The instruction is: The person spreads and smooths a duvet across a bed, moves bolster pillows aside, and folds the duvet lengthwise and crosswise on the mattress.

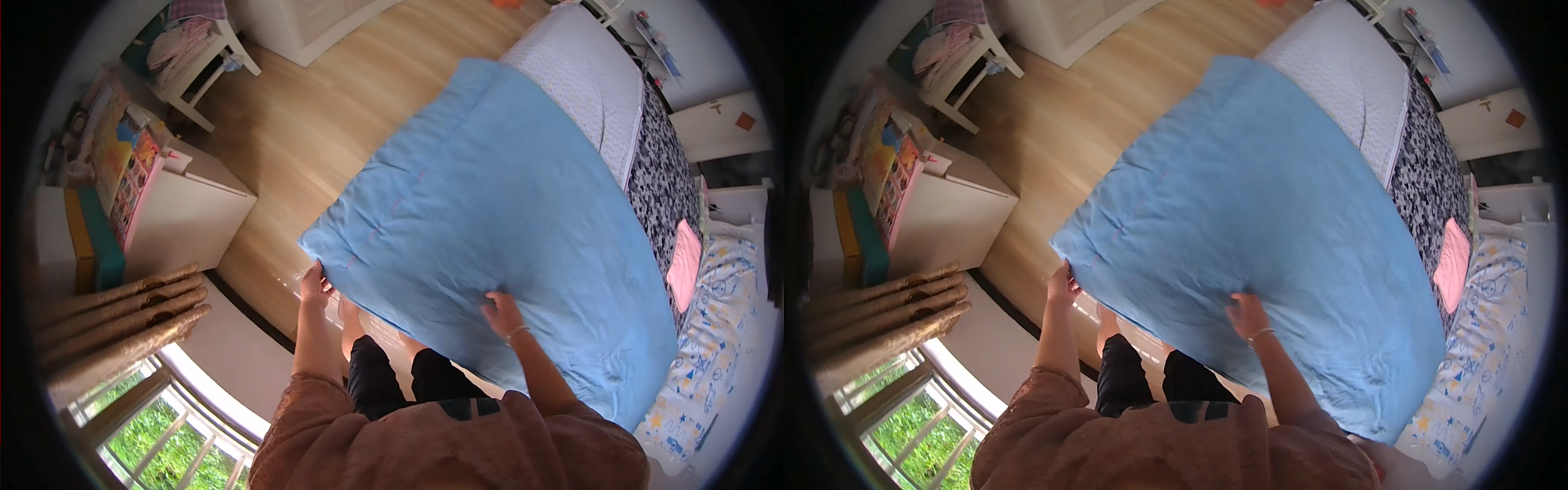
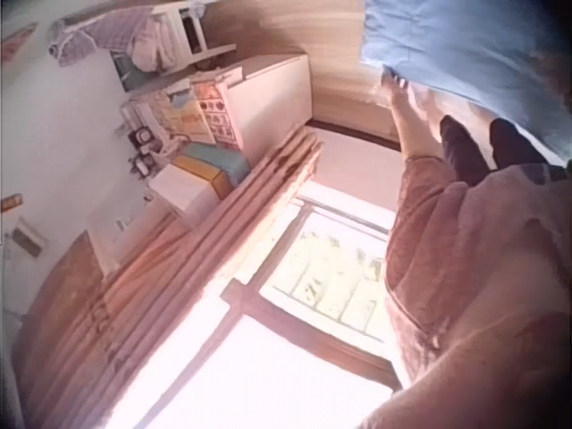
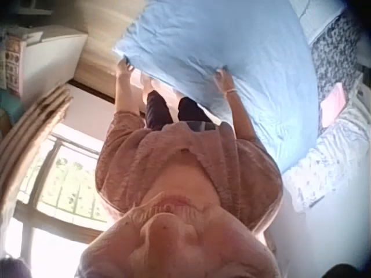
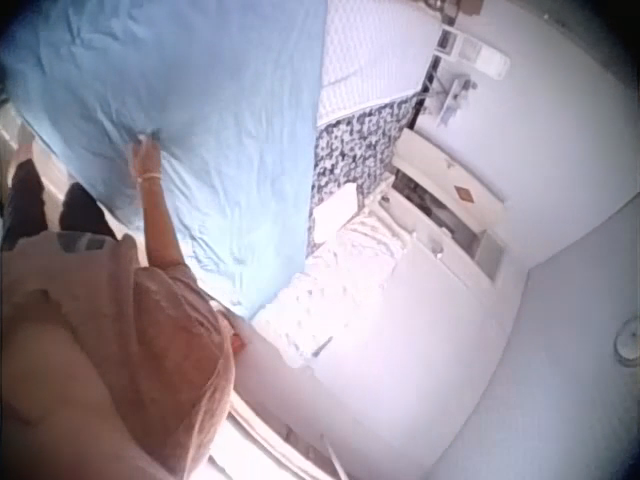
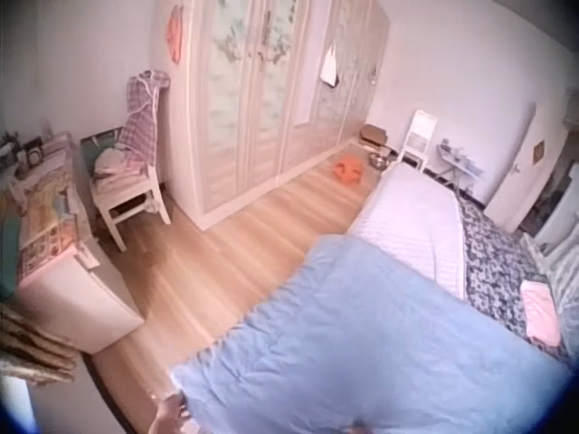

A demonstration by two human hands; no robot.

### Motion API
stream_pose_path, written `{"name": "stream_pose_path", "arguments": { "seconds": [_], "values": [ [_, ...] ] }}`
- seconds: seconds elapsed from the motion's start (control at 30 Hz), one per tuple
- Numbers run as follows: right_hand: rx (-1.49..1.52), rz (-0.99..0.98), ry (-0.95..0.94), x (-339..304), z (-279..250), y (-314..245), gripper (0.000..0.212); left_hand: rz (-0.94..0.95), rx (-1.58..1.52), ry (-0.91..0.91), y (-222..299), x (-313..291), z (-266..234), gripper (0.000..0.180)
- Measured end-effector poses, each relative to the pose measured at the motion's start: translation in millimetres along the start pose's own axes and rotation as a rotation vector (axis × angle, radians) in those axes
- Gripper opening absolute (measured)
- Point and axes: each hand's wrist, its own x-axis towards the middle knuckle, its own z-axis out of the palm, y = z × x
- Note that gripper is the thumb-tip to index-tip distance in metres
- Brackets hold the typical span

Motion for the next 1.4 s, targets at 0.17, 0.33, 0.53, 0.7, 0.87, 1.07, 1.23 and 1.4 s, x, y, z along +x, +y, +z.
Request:
{"name": "stream_pose_path", "arguments": {
  "seconds": [0.17,0.33,0.53,0.7,0.87,1.07,1.23,1.4],
  "values": [
    [-0.290,0.094,-0.046,32.9,37.0,-79.8,0.037,-0.094,-0.336,-0.305,19.1,10.3,6.1,0.055],
    [0.085,0.143,0.069,68.5,42.9,-149.0,0.044,-0.121,-0.295,-0.283,46.6,7.7,16.8,0.052],
    [0.255,0.257,-0.001,110.7,56.6,-199.0,0.050,0.035,-0.195,-0.431,72.4,-18.0,16.0,0.042],
    [0.652,0.326,-0.275,129.2,26.9,-231.9,0.062,0.418,0.136,-0.528,90.0,-84.2,39.8,0.042],
    [1.095,0.264,-0.120,121.4,-5.7,-215.8,0.068,0.653,0.679,-0.771,95.2,-167.2,78.9,0.051],
    [1.851,0.157,-0.073,55.4,-63.7,-183.8,0.054,0.920,0.819,-1.179,43.4,-226.5,144.3,0.036],
    [1.742,-0.124,0.226,-14.1,-94.1,-95.6,0.042,1.194,1.006,-1.521,-36.6,-300.8,206.9,0.031],
    [2.457,-0.167,0.147,-89.0,-137.3,29.9,0.042,1.291,1.148,-1.771,-158.7,-357.9,241.6,0.029]
  ]
}}
